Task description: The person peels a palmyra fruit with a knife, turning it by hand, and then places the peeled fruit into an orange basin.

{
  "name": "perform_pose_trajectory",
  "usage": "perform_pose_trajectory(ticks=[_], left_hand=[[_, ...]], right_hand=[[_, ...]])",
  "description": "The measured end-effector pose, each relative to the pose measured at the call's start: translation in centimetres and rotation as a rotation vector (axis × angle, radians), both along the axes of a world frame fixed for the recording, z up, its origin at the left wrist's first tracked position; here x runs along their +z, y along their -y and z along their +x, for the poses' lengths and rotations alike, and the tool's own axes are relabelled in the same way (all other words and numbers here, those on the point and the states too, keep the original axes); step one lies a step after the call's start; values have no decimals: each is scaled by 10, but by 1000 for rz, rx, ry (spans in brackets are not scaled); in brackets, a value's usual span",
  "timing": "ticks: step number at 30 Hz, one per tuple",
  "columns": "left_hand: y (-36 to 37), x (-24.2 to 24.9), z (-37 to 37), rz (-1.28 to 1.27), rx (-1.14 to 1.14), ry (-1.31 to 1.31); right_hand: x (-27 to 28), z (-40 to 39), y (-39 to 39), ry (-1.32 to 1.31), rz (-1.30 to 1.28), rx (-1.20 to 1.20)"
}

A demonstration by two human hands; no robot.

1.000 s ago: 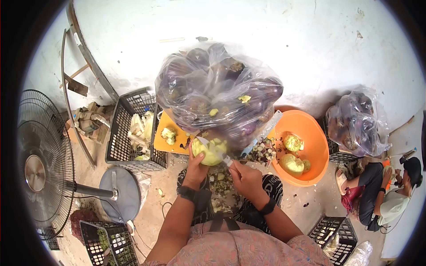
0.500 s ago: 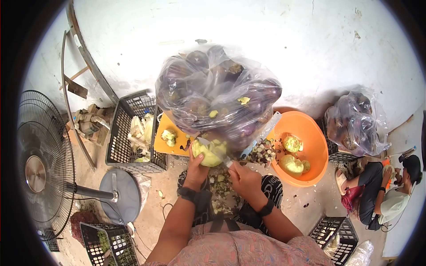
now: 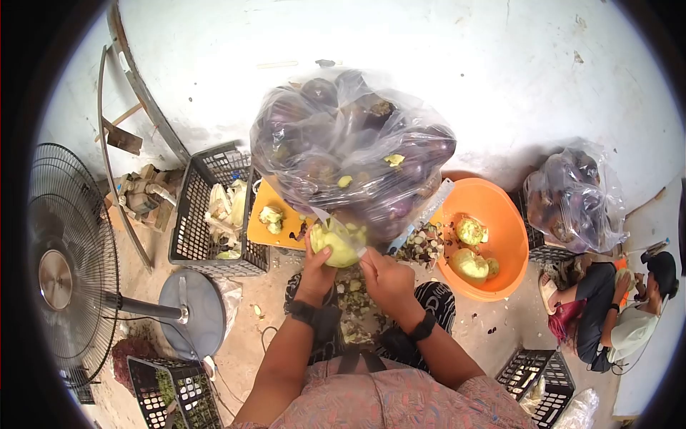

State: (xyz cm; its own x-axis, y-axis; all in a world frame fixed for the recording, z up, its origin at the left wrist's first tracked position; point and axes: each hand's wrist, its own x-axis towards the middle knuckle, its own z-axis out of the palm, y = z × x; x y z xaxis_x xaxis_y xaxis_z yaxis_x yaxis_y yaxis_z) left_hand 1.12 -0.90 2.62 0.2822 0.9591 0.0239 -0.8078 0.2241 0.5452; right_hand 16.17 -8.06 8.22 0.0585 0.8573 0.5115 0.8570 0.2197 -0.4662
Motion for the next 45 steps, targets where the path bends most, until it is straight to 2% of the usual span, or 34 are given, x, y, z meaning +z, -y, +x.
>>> perform_pose_trajectory(ticks=[3,6,15,23,27,36,38,45], left_hand=[[0,1,-1,-56,-11,37],[-1,-1,0,-19,-12,28],[0,-3,2,1,8,-10],[1,2,-1,-34,-19,14],[0,1,-1,-33,-30,22],[0,-3,-1,-5,-22,28],[-1,-3,-3,-7,-23,35],[-1,-5,-1,-13,-17,35]], right_hand=[[-3,-2,-6,9,33,25],[5,-1,-1,23,-53,6],[-6,20,33,22,38,-47],[5,11,13,-17,-71,2],[3,8,3,-23,8,18],[10,10,13,-56,-78,31],[13,12,25,-136,-153,6],[9,11,16,-121,-73,22]])
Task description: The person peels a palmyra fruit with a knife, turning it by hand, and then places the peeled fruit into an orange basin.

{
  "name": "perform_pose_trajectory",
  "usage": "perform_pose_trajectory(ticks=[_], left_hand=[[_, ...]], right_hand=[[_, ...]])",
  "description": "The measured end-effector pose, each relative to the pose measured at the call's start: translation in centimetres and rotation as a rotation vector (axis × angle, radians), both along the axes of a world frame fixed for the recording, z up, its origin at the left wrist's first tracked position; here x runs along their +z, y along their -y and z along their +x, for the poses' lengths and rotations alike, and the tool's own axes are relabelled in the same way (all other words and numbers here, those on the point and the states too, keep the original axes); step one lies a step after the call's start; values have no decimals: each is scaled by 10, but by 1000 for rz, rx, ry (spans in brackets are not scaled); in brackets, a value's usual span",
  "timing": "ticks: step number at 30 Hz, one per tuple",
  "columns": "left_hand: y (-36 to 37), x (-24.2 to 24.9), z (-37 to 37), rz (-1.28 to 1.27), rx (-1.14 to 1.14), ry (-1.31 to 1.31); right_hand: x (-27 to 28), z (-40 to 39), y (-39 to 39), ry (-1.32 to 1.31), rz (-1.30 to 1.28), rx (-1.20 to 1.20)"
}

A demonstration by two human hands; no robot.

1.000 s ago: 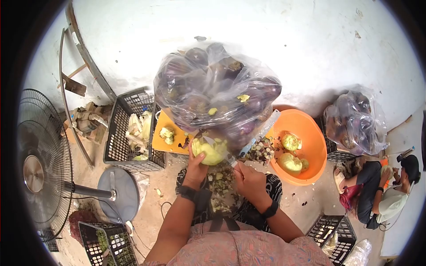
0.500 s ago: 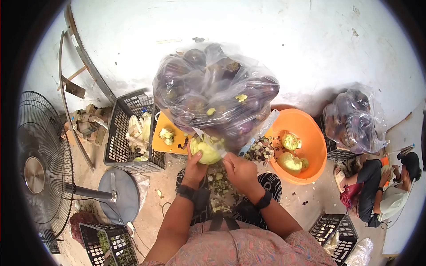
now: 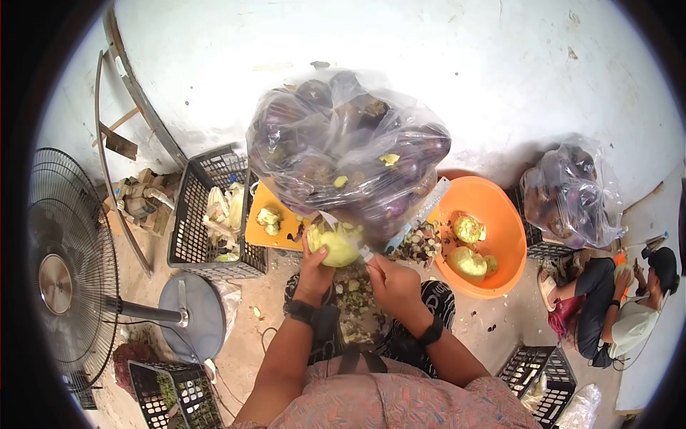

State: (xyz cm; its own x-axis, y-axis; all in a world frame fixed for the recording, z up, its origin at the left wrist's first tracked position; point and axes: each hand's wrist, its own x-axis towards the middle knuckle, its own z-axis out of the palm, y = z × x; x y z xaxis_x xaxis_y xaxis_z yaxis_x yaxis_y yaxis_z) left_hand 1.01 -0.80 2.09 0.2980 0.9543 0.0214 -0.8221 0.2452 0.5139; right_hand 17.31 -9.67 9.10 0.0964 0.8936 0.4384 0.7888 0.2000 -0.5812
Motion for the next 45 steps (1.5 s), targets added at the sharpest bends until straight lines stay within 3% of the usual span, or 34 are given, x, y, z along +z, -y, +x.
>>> perform_pose_trajectory(ticks=[3,8,14,19,23,45], left_hand=[[-1,-2,0,19,11,-33],[-2,5,-3,-2,-21,-10],[-8,-14,-5,-52,-46,38],[-8,-16,-5,-66,-61,72],[-6,-14,-5,-20,-18,-48],[-3,-8,-4,-49,-9,-33]], right_hand=[[1,1,-15,-1,-55,15],[4,11,-20,-253,-115,-27],[-2,12,11,-76,68,88],[-16,15,15,-33,40,52],[-16,16,11,19,47,63],[-11,0,-5,-40,68,27]])
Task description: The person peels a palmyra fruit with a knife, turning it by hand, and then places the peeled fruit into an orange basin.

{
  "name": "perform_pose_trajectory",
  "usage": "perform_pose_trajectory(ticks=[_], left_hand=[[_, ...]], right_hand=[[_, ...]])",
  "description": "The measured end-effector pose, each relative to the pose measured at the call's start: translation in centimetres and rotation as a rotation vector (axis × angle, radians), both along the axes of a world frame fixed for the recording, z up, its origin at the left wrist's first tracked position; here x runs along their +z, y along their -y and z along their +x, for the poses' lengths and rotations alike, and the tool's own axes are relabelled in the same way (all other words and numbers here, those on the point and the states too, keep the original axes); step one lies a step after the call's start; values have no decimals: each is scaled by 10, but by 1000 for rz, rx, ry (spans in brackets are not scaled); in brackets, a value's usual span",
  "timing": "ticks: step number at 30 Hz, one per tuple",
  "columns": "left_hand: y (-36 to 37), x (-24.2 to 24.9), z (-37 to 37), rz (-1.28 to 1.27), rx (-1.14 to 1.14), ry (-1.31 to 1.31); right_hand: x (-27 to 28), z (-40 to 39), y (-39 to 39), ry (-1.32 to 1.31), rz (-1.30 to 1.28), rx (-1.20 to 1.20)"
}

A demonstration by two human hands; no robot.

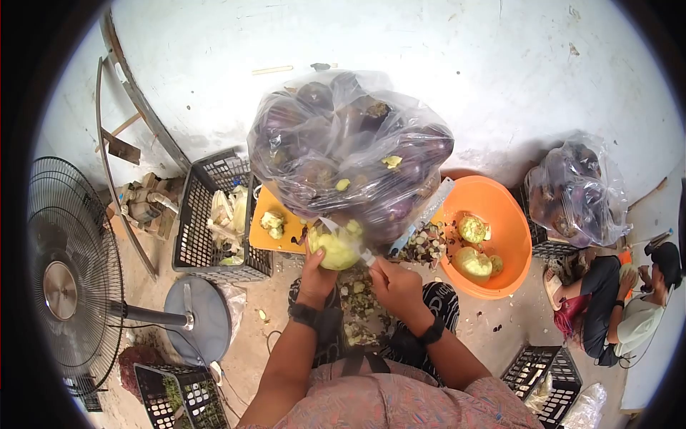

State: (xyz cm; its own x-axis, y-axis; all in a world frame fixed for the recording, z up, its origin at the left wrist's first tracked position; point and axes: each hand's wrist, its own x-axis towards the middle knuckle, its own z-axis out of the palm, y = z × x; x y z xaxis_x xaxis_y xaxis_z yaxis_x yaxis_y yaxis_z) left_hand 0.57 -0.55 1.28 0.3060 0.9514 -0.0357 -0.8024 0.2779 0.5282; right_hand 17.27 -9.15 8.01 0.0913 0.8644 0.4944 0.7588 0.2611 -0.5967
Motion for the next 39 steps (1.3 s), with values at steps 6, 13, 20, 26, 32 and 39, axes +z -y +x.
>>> perform_pose_trajectory(ticks=[6,13,20,26,32,39], left_hand=[[-3,-8,0,-15,-30,82],[-1,-2,1,-2,-9,-10],[-2,-1,0,14,-31,-5],[-2,-1,0,39,-31,-23],[-3,4,0,32,-25,-1],[-1,3,-1,61,-29,-9]], right_hand=[[2,6,13,-14,-74,-37],[9,1,-3,-18,-48,11],[11,-1,-14,-65,-85,35],[18,-4,-24,-72,-139,25],[15,-4,-30,-55,-85,41],[16,-4,-31,-48,-70,0]])
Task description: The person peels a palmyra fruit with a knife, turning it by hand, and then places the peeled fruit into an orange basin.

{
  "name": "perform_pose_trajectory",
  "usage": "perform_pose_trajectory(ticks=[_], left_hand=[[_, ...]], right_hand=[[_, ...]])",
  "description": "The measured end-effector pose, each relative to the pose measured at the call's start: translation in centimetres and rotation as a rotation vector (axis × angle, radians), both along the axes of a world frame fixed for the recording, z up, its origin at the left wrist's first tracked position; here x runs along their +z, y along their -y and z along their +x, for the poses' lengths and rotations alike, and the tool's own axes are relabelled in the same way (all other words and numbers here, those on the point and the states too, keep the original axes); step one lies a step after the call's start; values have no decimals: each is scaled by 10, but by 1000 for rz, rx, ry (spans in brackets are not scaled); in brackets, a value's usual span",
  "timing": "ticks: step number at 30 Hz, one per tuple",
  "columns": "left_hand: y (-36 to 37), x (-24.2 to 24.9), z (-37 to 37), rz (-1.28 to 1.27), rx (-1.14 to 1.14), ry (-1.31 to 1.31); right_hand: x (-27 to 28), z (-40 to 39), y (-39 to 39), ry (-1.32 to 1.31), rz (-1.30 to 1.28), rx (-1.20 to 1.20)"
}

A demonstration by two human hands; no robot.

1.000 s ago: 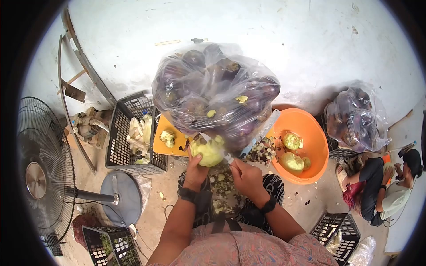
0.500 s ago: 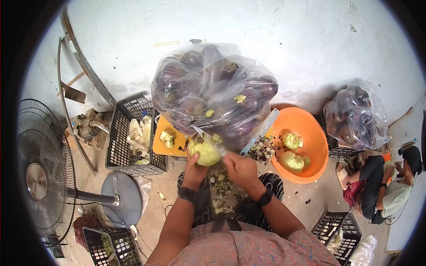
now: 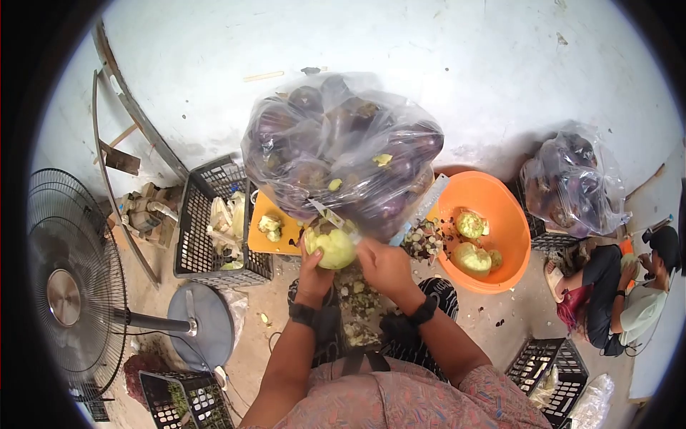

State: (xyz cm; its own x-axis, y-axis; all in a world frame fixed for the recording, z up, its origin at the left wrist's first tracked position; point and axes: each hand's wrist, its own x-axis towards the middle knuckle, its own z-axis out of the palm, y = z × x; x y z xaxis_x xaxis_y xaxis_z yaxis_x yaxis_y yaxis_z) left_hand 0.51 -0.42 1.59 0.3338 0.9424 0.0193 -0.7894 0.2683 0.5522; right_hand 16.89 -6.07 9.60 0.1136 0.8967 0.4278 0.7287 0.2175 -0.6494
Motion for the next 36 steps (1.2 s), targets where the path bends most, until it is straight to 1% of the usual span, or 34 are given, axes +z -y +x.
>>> perform_pose_trajectory(ticks=[2,4,6,8,10,12,15,16,18,21,23,27,29,30,32,33,35,36], left_hand=[[0,1,0,5,3,-5],[1,2,-1,4,3,-9],[0,1,0,-57,3,48],[1,0,2,-26,15,8],[2,-2,2,7,31,-32],[0,-4,1,-44,13,35],[-2,-6,-1,-11,-16,11],[-3,-7,-2,-9,-16,9],[-4,-8,-2,-53,-37,99],[-4,-7,-3,-85,-36,108],[-4,-5,-2,-80,-41,112],[-3,-6,-2,-74,-41,119],[-4,-5,-2,-65,-52,126],[-3,-4,-3,-56,-65,131],[-3,-5,-3,-56,-59,130],[-3,-6,-3,-55,-57,130],[-4,-9,-3,-58,-57,133],[-5,-10,-3,-61,-52,138]], right_hand=[[-3,4,9,-101,-35,15],[-6,10,21,-80,-43,18],[-8,13,29,-59,-53,12],[-7,13,36,-110,-81,-1],[-12,13,33,-108,-75,-1],[-14,12,27,-104,-67,4],[-18,13,17,-141,-80,-9],[-22,18,13,-192,-97,-16],[-25,21,11,-247,-111,-22],[-25,21,22,-230,-108,-28],[-26,21,29,-309,-57,-21],[-5,18,42,-304,-61,-29],[5,13,46,-345,-28,-56],[3,9,46,-345,-29,-53],[-9,3,45,-385,71,-111],[-21,5,47,-385,72,-112],[-45,13,50,-42,-106,44],[-36,16,50,-40,-103,46]])
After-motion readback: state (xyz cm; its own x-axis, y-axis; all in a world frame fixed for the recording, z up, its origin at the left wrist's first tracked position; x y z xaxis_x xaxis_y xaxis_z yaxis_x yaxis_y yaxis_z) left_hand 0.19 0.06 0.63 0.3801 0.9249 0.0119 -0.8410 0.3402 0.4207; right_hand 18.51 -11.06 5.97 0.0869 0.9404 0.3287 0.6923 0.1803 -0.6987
